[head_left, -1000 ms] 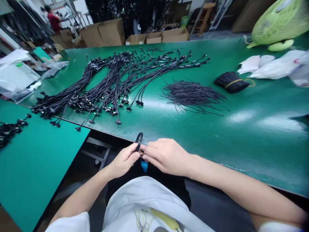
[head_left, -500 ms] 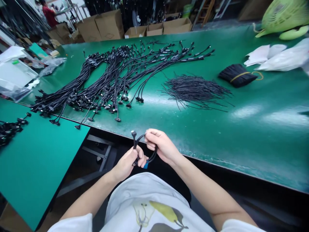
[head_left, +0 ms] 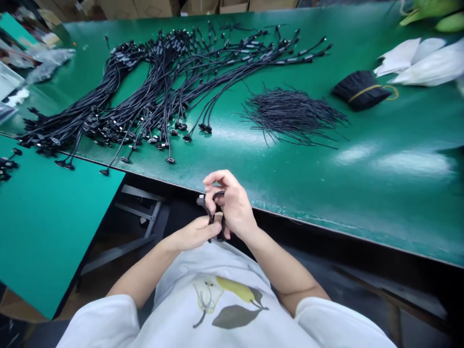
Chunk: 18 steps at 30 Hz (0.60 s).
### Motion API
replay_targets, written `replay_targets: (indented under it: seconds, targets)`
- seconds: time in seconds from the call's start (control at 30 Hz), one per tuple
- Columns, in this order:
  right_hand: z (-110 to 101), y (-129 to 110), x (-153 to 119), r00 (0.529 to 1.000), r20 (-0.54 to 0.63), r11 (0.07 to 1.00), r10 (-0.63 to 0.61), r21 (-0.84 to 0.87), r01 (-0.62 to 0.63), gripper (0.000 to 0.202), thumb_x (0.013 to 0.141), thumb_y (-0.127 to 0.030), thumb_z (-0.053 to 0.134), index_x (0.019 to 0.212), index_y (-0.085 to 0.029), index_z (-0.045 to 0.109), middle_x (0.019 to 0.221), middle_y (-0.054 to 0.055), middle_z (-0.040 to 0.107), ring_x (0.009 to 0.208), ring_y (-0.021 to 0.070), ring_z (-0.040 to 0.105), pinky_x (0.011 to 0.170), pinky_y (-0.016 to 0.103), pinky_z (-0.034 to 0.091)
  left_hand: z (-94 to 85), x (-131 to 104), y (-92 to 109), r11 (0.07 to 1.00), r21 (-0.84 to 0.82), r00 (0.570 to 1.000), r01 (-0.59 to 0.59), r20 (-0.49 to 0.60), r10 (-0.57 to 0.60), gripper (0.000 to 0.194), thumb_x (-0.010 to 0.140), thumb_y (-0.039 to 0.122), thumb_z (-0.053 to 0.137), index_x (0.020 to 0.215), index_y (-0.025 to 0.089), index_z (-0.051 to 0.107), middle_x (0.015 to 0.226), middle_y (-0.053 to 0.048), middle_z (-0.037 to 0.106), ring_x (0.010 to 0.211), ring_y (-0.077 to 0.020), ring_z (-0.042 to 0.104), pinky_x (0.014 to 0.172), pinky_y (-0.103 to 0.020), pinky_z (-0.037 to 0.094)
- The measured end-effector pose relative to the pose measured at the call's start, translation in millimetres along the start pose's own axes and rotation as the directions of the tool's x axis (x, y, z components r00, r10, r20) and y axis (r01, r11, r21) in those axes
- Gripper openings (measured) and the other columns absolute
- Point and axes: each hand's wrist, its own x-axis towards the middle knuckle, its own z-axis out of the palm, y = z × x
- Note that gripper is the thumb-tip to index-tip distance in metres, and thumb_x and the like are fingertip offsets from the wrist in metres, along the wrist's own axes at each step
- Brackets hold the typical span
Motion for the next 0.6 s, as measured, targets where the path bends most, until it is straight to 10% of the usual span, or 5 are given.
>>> replay_targets:
  seconds: [0.13,0.4,0.53,0.6]
  targets:
    - [-3.9,-6.4,3.6,0.994,0.106,0.999,0.014,-0.045,-0.009,0.041,0.071,-0.053,0.074,0.089,-0.020,0.059,0.087,0.001,0.058,0.063,0.0092,0.058,0.056,0.023,0.050,10.9,-5.2,-2.7,0.979,-0.189,0.989,0.074,0.139,-0.048,0.043,0.084,0.057,0.058,0.077,0.015,0.055,0.060,-0.002,0.056,0.065,-0.0165,0.057,0.076,-0.036,0.048]
    - [-24.2,5.0,23.2,0.992,-0.044,0.980,0.118,0.169,-0.109,0.030,0.090,-0.050,0.054,0.084,-0.021,0.051,0.053,-0.010,0.043,0.030,0.0005,0.023,0.030,0.015,0.018,19.0,-3.1,7.0,0.782,-0.591,0.980,0.197,0.120,-0.156,0.052,0.084,0.061,0.055,0.098,0.011,0.060,0.067,-0.001,0.050,0.058,-0.0113,0.050,0.057,-0.025,0.043]
    - [-36.6,-11.2,26.9,0.998,0.030,0.973,-0.057,-0.223,0.062,0.031,0.092,-0.051,0.050,0.088,-0.021,0.054,0.076,-0.002,0.056,0.043,0.0042,0.046,0.040,0.019,0.037,18.4,3.4,16.0,0.764,-0.608,0.975,0.217,0.089,-0.206,0.039,0.079,0.049,0.068,0.075,0.014,0.051,0.060,0.005,0.034,0.050,-0.0057,0.034,0.045,-0.017,0.025]
    - [-48.5,-23.1,25.0,0.953,0.254,0.799,-0.168,-0.531,0.282,0.029,0.092,-0.048,0.052,0.097,-0.021,0.059,0.096,0.005,0.062,0.073,0.0126,0.062,0.064,0.028,0.051,12.9,4.5,18.6,0.847,-0.503,0.977,0.173,-0.018,-0.211,0.042,0.078,0.050,0.068,0.071,0.017,0.045,0.059,0.007,0.029,0.048,-0.0052,0.029,0.043,-0.017,0.020]
